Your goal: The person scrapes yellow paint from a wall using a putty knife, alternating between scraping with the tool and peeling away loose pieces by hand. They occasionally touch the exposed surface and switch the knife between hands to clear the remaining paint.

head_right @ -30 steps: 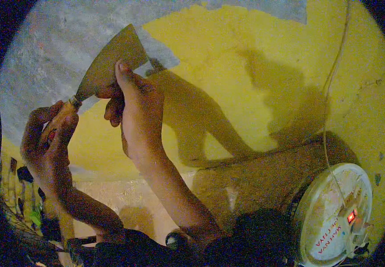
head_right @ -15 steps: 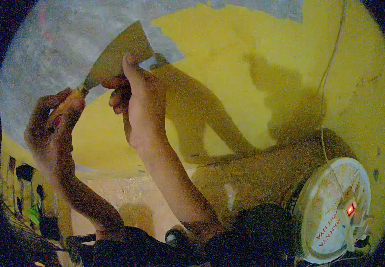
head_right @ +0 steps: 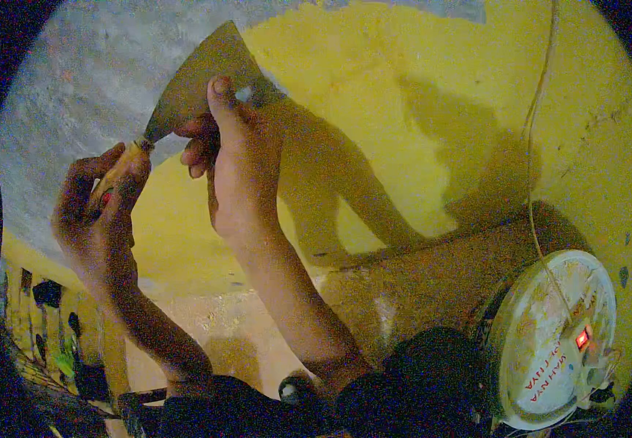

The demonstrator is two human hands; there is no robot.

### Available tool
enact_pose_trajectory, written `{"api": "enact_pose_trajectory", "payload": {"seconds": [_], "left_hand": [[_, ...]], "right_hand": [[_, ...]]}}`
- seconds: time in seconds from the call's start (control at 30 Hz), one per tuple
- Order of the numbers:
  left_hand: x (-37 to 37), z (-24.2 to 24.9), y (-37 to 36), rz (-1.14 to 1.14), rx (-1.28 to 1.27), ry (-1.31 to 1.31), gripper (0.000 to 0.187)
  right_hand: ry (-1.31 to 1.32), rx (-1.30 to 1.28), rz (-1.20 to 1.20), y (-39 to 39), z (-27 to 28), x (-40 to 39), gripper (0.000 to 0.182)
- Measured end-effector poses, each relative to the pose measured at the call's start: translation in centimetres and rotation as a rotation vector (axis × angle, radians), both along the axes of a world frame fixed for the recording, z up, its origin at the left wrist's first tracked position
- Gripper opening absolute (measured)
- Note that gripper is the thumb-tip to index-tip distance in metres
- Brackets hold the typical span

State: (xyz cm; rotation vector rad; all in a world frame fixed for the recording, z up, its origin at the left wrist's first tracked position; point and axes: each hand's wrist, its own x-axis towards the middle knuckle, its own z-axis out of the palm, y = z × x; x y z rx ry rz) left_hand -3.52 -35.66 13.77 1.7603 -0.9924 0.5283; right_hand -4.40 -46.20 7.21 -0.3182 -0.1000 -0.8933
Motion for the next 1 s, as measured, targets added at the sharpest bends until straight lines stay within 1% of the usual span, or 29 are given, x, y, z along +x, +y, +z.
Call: {"api": "enact_pose_trajectory", "payload": {"seconds": [0.03, 0.1, 0.13, 0.23, 0.27, 0.3, 0.4, 0.43, 0.5, 0.57, 0.6, 0.63, 0.67, 0.73, 0.8, 0.87, 0.9, 0.93, 0.97, 1.0], "left_hand": [[-0.4, 0.1, 0.1, 0.047, 0.012, 0.018, 0.019], [0.2, 0.7, 1.6, 0.033, 0.000, -0.019, 0.019], [0.4, 0.9, 1.8, 0.015, -0.006, -0.059, 0.019], [0.6, 0.1, 1.0, -0.036, -0.012, -0.061, 0.020], [0.6, -0.6, 0.3, -0.079, -0.045, -0.008, 0.020], [0.3, -0.6, 0.2, -0.079, -0.043, -0.012, 0.020], [-0.2, -0.2, 0.5, -0.026, -0.052, 0.007, 0.020], [-0.1, 0.2, 1.1, -0.006, -0.030, -0.022, 0.020], [0.1, 0.5, 1.4, 0.001, -0.004, -0.053, 0.020], [0.3, 0.3, 1.4, 0.069, 0.019, -0.066, 0.021], [0.3, 0.0, 0.7, 0.057, 0.040, -0.073, 0.020], [-0.3, -0.7, -0.2, 0.100, -0.035, 0.038, 0.019], [-0.5, -0.7, -0.2, 0.107, -0.016, 0.015, 0.019], [-0.5, -0.4, 0.2, 0.110, -0.001, -0.004, 0.019], [-0.1, -0.1, 1.0, 0.043, 0.018, -0.075, 0.020], [0.4, 0.3, 1.6, 0.012, -0.006, -0.050, 0.020], [0.6, 0.4, 1.7, -0.007, -0.027, -0.025, 0.020], [1.1, 0.4, 1.3, 0.053, 0.023, -0.077, 0.020], [1.3, -0.1, 0.7, 0.054, 0.028, -0.084, 0.020], [0.9, -0.7, -0.4, 0.045, 0.008, -0.047, 0.020]], "right_hand": [[0.003, -0.001, -0.001, 0.4, 0.1, 0.1, 0.029], [0.078, -0.027, 0.018, 1.0, 0.4, 0.3, 0.029], [0.000, -0.074, 0.109, 1.3, 0.0, 0.7, 0.030], [0.081, -0.010, 0.024, 0.6, 0.2, 0.0, 0.033], [0.047, -0.003, -0.010, -0.1, -0.2, -0.2, 0.035], [0.043, -0.001, -0.010, 0.1, -0.1, -0.2, 0.035], [0.068, 0.042, -0.002, 0.5, 0.2, -0.1, 0.035], [0.068, 0.043, -0.003, 0.9, 0.3, 0.1, 0.035], [0.021, -0.039, 0.072, 1.8, 0.2, 0.3, 0.034], [0.009, -0.013, 0.065, 1.1, 0.2, -0.1, 0.034], [0.036, -0.011, 0.018, 0.2, -0.1, -0.2, 0.034], [0.061, -0.011, -0.027, -0.2, -0.3, -0.3, 0.033], [0.031, 0.000, 0.010, -0.1, -0.3, -0.2, 0.033], [0.046, 0.005, -0.007, 0.2, -0.3, 0.0, 0.033], [0.064, 0.005, -0.020, 1.0, -0.1, 0.2, 0.033], [0.015, -0.059, 0.076, 1.9, 0.1, 0.5, 0.033], [0.018, -0.052, 0.070, 1.5, -0.1, 0.4, 0.033], [0.031, -0.052, 0.032, 0.8, -0.2, 0.4, 0.033], [0.040, -0.054, -0.005, 0.2, -0.3, 0.5, 0.033], [0.058, -0.010, -0.040, -0.5, -0.4, 0.3, 0.032]]}}
